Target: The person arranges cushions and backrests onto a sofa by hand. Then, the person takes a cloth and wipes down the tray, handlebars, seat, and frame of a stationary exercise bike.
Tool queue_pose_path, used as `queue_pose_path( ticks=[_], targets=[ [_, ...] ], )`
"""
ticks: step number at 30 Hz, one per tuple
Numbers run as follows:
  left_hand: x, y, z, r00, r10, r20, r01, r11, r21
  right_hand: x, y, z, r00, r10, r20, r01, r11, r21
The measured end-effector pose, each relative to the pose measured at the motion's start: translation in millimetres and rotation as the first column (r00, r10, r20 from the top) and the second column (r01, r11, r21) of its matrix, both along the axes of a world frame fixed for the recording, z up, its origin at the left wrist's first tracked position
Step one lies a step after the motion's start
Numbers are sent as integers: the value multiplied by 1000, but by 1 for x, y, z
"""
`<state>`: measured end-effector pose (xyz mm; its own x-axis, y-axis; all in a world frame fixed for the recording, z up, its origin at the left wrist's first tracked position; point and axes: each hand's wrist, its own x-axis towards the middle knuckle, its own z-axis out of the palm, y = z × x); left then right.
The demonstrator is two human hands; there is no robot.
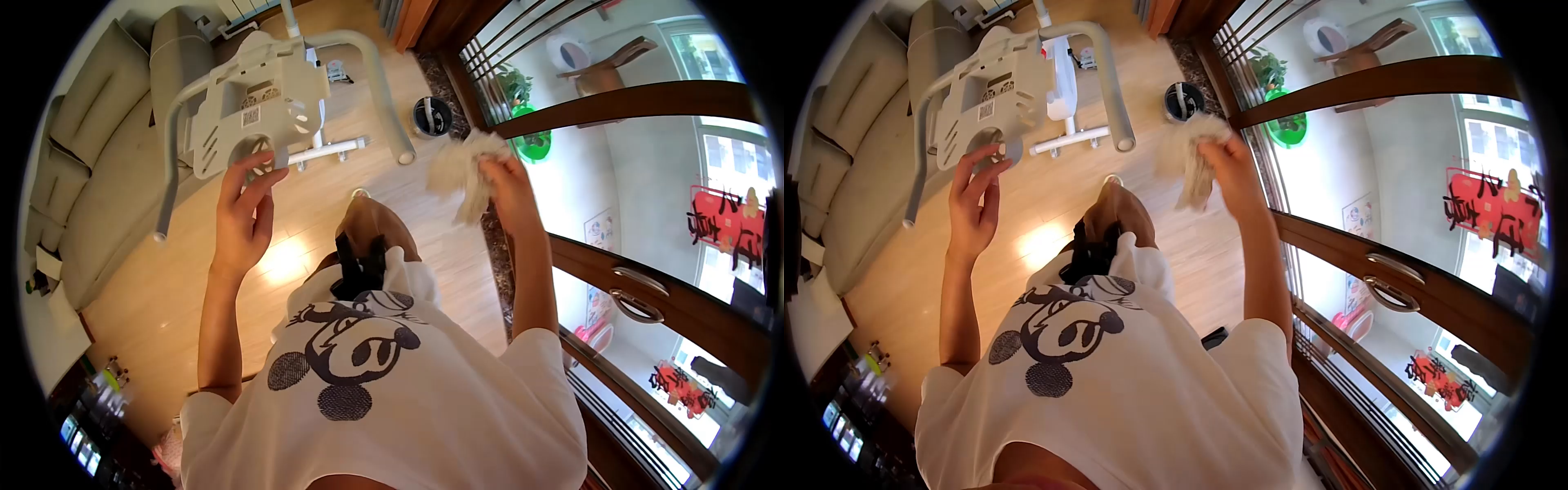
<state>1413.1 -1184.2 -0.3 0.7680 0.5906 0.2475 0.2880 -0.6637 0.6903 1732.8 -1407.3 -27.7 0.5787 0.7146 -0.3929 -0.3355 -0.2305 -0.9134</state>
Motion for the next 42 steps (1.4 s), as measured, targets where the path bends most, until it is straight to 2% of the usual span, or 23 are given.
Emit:
queue_pose_path(
  ticks=[3,6,7,8,10,12,15,18,21,22,24,27,29,30,33,35,37,38,41,42],
  targets=[
    [-13,-23,-3,997,19,78,-22,999,34,18,24,36,972,70,224,-74,997,13],
    [-22,-45,-2,996,61,66,-58,997,-53,28,71,27,832,326,448,-327,942,-78],
    [-23,-51,2,997,58,58,-56,998,-41,21,89,27,832,438,340,-391,899,-198],
    [-24,-55,5,997,58,51,-57,998,-27,22,109,-1,786,561,260,-536,828,-165],
    [-25,-58,11,996,75,51,-76,997,12,-5,136,-20,622,725,294,-613,686,-392],
    [-22,-59,13,991,116,69,-120,991,55,-4,166,-57,598,740,309,-614,671,-416],
    [-10,-56,10,970,221,104,-230,969,91,8,198,-85,610,658,441,-569,751,-334],
    [13,-49,3,945,315,88,-322,944,67,25,248,-124,546,494,676,-486,845,-225],
    [52,-42,2,927,370,54,-372,928,14,38,289,-120,523,415,744,-384,894,-229],
    [66,-37,1,936,350,44,-353,933,78,43,301,-122,480,427,767,-412,881,-233],
    [92,-35,-1,922,387,0,-387,922,23,54,328,-123,392,436,810,-467,853,-233],
    [122,-31,-7,882,467,-64,-469,883,-15,70,364,-92,66,784,617,-719,466,-516],
    [138,-32,-12,837,540,-92,-544,838,-34,64,380,-104,-156,617,771,-717,466,-518],
    [144,-31,-18,827,551,-107,-553,833,13,58,388,-111,-259,508,821,-715,471,-517],
    [157,-34,-26,805,572,-159,-557,820,132,29,404,-116,-435,169,885,-686,574,-447],
    [167,-39,-22,799,572,-186,-540,818,197,27,415,-119,-335,261,905,-748,510,-424],
    [172,-43,-21,781,588,-211,-557,808,191,34,413,-112,-263,368,892,-786,455,-419],
    [175,-45,-19,776,592,-217,-562,806,187,40,410,-107,-276,461,844,-756,438,-486],
    [181,-49,-14,772,607,-190,-595,795,123,64,394,-105,-102,508,855,-835,424,-351],
    [183,-51,-12,771,612,-175,-606,790,96,71,390,-103,-13,598,801,-829,442,-343]
  ],
)
